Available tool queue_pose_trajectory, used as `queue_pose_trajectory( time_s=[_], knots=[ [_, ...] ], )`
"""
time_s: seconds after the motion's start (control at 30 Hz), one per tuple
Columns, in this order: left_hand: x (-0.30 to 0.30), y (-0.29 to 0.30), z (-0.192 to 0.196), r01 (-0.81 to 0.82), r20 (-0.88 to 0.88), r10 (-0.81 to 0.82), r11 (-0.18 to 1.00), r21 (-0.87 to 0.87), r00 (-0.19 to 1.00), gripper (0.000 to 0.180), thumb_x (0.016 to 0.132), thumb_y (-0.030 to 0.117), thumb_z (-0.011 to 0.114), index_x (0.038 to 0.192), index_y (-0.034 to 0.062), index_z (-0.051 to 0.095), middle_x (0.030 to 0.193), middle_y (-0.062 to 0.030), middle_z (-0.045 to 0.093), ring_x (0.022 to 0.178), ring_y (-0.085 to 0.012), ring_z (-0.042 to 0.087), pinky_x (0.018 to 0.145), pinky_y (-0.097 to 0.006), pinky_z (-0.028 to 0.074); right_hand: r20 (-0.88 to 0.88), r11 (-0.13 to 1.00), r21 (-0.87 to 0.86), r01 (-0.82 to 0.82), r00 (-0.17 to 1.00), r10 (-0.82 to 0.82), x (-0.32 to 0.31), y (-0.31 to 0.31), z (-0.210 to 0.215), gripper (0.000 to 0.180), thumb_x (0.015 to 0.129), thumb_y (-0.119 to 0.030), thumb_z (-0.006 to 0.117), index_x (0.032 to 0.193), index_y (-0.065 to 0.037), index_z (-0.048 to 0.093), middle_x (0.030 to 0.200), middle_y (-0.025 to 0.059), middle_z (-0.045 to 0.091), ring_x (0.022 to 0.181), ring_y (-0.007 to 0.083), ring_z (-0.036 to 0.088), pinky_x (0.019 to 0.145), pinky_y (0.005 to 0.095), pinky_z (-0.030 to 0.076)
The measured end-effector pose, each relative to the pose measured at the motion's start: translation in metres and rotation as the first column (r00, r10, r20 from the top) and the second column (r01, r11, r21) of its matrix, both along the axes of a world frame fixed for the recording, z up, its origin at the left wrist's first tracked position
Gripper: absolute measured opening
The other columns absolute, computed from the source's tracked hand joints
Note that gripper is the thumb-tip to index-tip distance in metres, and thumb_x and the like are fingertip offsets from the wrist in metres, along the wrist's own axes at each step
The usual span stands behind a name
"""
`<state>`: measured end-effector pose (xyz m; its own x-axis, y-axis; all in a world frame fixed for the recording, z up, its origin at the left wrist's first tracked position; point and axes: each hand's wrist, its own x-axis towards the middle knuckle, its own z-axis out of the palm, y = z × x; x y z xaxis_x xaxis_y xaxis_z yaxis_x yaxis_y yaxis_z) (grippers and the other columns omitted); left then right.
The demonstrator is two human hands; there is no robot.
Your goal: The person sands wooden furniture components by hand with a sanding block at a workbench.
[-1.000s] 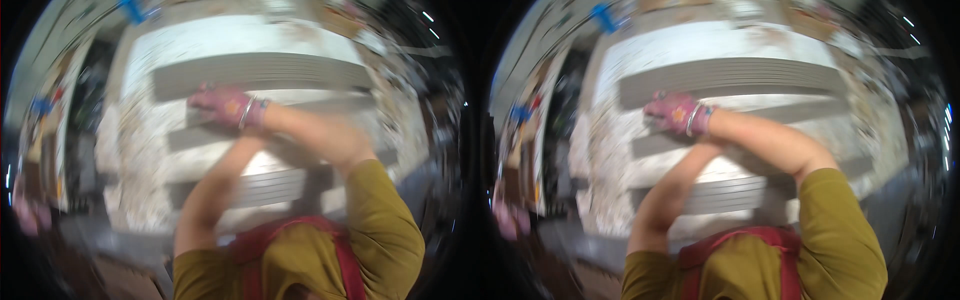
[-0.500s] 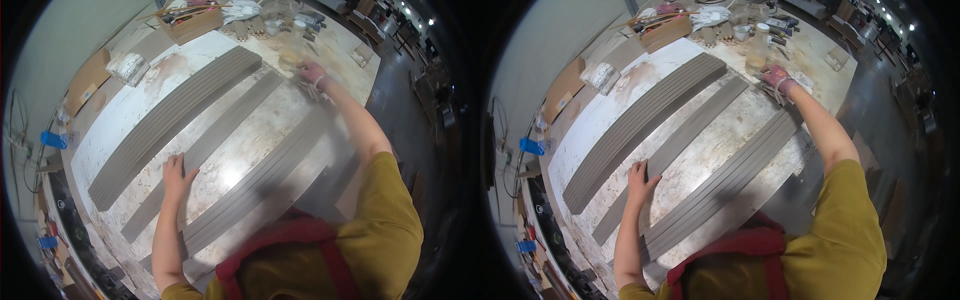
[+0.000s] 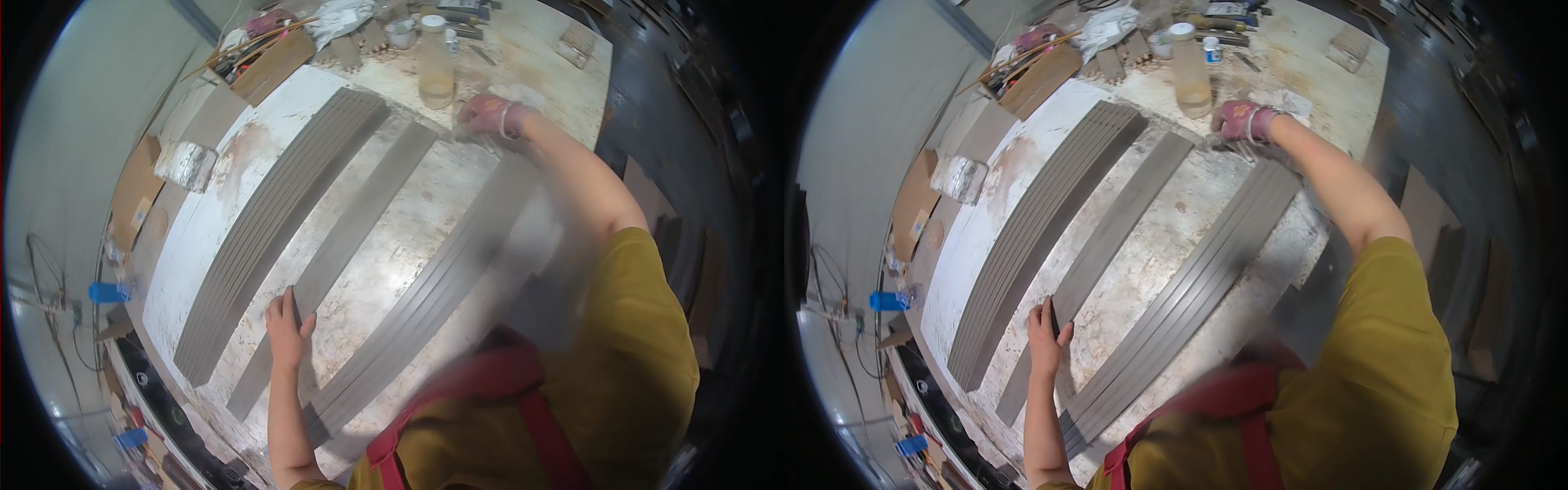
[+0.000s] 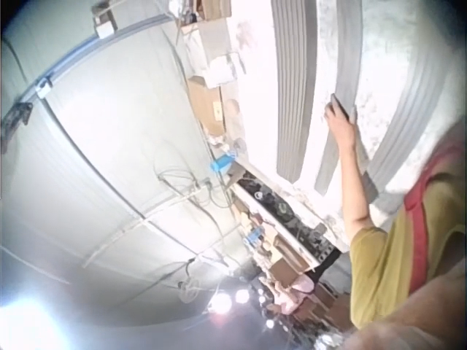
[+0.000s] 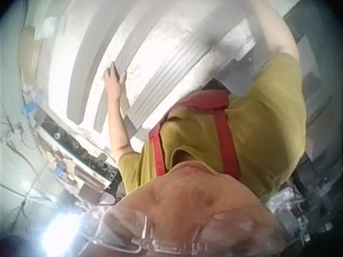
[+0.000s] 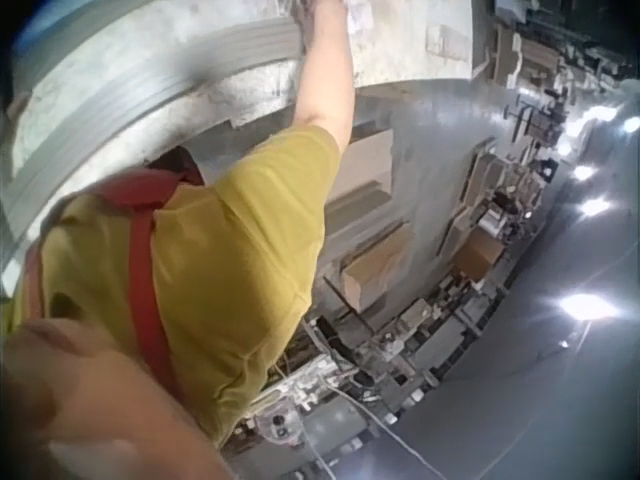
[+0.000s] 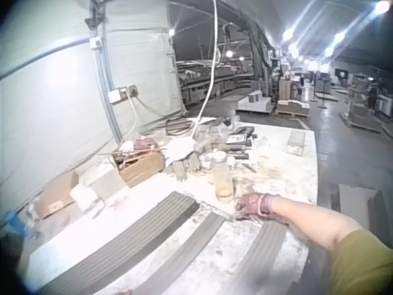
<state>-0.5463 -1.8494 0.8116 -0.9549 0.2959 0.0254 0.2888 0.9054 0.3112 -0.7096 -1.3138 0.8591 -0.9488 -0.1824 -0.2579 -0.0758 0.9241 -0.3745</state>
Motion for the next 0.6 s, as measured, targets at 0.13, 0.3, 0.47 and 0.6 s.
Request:
queue_pose_trajectory(
  time_s=[0.13,0.3,0.47,0.6],
  knots=[
    [-0.003,0.002,0.004,0.047,0.021,-0.045,0.994,-0.101,0.999,0.065,0.075,0.018,0.072,0.133,0.0076,0.046,0.121,-0.0176,0.049,0.109,-0.0357,0.047,0.094,-0.041,0.040,-0.012,0.763,-0.587,0.272,0.939,-0.344,0.049,0.028,0.010,0.037,0.081,-0.022,0.065,0.115,-0.007,0.063,0.105,0.0078,0.066,0.091,0.0179,0.061,0.080,0.0294,0.049],
    [0.011,0.010,0.036,0.039,0.328,-0.146,0.949,0.312,0.933,0.043,0.087,0.016,0.062,0.126,0.0014,0.053,0.119,-0.0181,0.055,0.111,-0.0313,0.053,0.097,-0.035,0.040,-0.040,0.599,-0.732,0.324,0.857,-0.513,0.089,0.075,-0.025,0.036,0.084,-0.020,0.064,0.118,-0.006,0.062,0.105,0.0046,0.065,0.090,0.0132,0.058,0.077,0.0274,0.048],
    [0.018,0.024,0.056,-0.053,0.710,-0.290,0.907,0.418,0.642,0.038,0.096,0.019,0.050,0.130,0.0032,0.051,0.124,-0.0144,0.059,0.117,-0.0209,0.052,0.100,-0.030,0.037,0.036,0.250,-0.942,0.226,0.805,-0.593,0.099,0.059,-0.031,0.033,0.087,-0.020,0.062,0.117,-0.005,0.061,0.101,0.0025,0.063,0.085,0.0109,0.056,0.076,0.0252,0.047],
    [0.021,0.046,0.070,0.057,0.747,-0.359,0.916,0.397,0.560,0.038,0.094,0.023,0.053,0.129,0.0064,0.054,0.123,-0.0121,0.060,0.114,-0.0194,0.054,0.098,-0.030,0.040,-0.069,0.406,-0.891,0.203,0.823,-0.563,0.087,0.008,-0.015,0.037,0.087,-0.023,0.062,0.119,-0.006,0.061,0.104,0.0026,0.063,0.090,0.0103,0.056,0.081,0.0251,0.045]
  ],
)
